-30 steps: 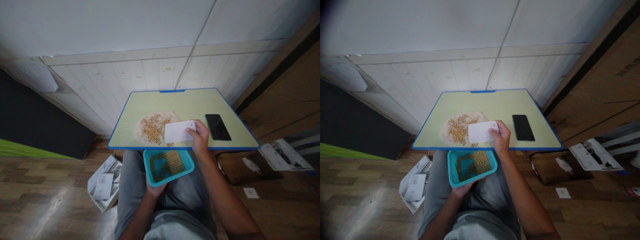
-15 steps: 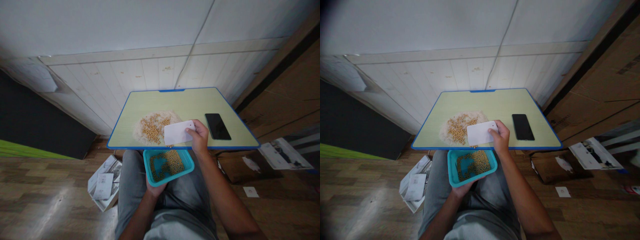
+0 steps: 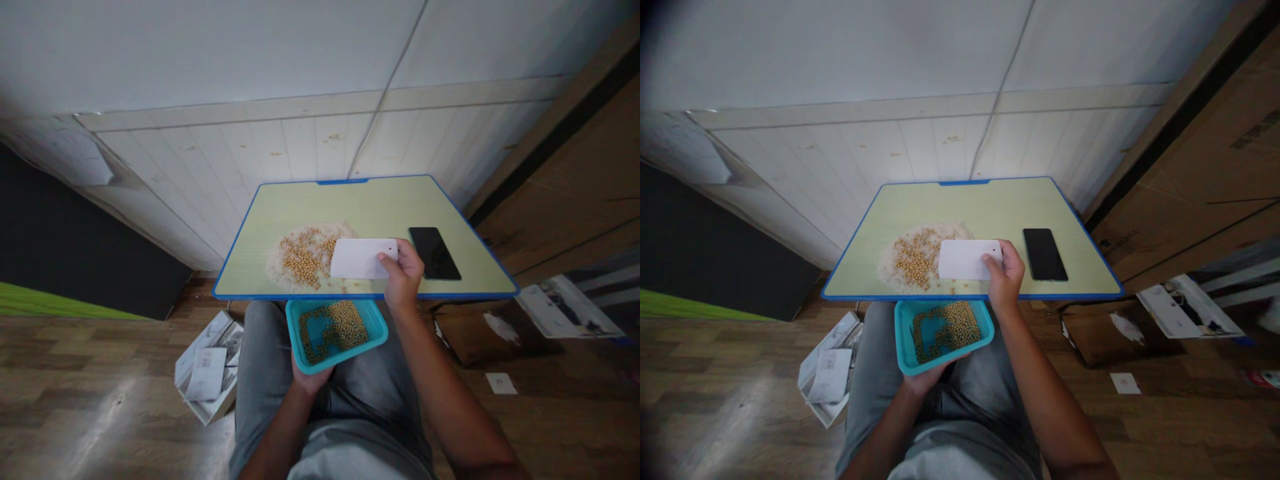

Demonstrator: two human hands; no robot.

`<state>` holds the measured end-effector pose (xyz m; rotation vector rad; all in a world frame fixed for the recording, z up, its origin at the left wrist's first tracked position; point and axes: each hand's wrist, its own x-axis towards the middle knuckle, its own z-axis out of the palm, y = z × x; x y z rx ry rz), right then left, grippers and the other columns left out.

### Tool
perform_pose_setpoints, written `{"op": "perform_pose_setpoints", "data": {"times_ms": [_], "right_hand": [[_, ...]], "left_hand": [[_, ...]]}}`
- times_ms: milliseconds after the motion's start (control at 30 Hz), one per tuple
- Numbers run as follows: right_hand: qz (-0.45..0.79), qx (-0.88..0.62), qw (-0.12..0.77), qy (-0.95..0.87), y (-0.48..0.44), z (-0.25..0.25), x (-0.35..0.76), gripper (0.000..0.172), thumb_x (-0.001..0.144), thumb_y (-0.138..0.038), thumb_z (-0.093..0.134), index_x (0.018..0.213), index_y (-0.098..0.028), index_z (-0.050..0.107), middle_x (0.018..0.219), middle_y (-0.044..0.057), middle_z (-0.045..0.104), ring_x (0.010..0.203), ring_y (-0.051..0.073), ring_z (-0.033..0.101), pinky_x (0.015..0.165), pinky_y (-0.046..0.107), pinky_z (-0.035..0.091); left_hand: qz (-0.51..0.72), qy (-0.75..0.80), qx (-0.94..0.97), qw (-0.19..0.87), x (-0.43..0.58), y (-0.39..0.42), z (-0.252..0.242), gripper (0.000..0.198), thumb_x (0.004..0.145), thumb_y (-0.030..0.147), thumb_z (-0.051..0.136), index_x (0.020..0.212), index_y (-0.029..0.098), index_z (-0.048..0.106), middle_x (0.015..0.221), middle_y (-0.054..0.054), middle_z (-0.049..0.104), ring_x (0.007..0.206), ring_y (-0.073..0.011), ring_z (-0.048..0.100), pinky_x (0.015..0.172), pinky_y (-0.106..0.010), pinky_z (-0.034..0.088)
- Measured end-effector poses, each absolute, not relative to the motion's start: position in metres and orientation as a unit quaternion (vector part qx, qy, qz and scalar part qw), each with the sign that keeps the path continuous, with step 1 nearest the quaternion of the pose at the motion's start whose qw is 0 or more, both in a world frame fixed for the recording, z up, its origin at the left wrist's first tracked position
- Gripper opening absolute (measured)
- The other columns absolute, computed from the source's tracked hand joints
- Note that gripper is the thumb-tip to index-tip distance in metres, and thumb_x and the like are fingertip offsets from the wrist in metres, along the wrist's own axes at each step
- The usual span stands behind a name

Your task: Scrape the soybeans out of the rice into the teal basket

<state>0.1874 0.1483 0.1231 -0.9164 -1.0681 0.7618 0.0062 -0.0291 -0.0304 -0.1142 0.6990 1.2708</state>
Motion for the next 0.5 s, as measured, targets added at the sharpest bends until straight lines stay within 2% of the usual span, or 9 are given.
{"op": "perform_pose_setpoints", "data": {"times_ms": [67, 167, 367, 500], "right_hand": [[0.326, -0.419, 0.702, -0.475, 0.144, 0.122, 0.189, 0.024, 0.078, -0.042, 0.081, 0.092, -0.025, 0.072, 0.081, -0.002, 0.068, 0.077, 0.021, 0.063, 0.069, 0.030, 0.050], [0.314, -0.436, 0.707, -0.461, 0.137, 0.120, 0.195, 0.024, 0.078, -0.041, 0.083, 0.093, -0.025, 0.074, 0.083, -0.002, 0.071, 0.079, 0.021, 0.065, 0.071, 0.030, 0.051], [0.338, -0.444, 0.689, -0.462, 0.132, 0.119, 0.204, 0.023, 0.075, -0.040, 0.084, 0.090, -0.025, 0.077, 0.079, -0.002, 0.073, 0.076, 0.021, 0.065, 0.067, 0.029, 0.051], [0.349, -0.442, 0.675, -0.476, 0.132, 0.121, 0.205, 0.022, 0.075, -0.041, 0.084, 0.089, -0.025, 0.077, 0.078, -0.002, 0.073, 0.074, 0.021, 0.065, 0.065, 0.029, 0.050]], "left_hand": [[0.585, 0.353, -0.078, 0.726, 0.009, -0.028, -0.025, 0.063, 0.111, 0.066, 0.045, 0.152, 0.033, 0.080, 0.170, -0.006, 0.077, 0.179, -0.0427, 0.045, 0.145, -0.069, 0.036], [0.587, 0.367, -0.088, 0.716, 0.013, -0.026, -0.020, 0.063, 0.109, 0.066, 0.049, 0.153, 0.033, 0.080, 0.163, -0.007, 0.082, 0.176, -0.0438, 0.050, 0.144, -0.069, 0.040], [0.591, 0.346, -0.118, 0.719, 0.010, -0.026, -0.024, 0.071, 0.110, 0.066, 0.053, 0.174, 0.036, 0.060, 0.175, -0.007, 0.073, 0.181, -0.0408, 0.043, 0.147, -0.073, 0.034], [0.587, 0.331, -0.084, 0.734, 0.008, -0.028, -0.026, 0.075, 0.109, 0.066, 0.056, 0.179, 0.039, 0.055, 0.177, -0.005, 0.071, 0.182, -0.0407, 0.040, 0.148, -0.075, 0.032]]}}
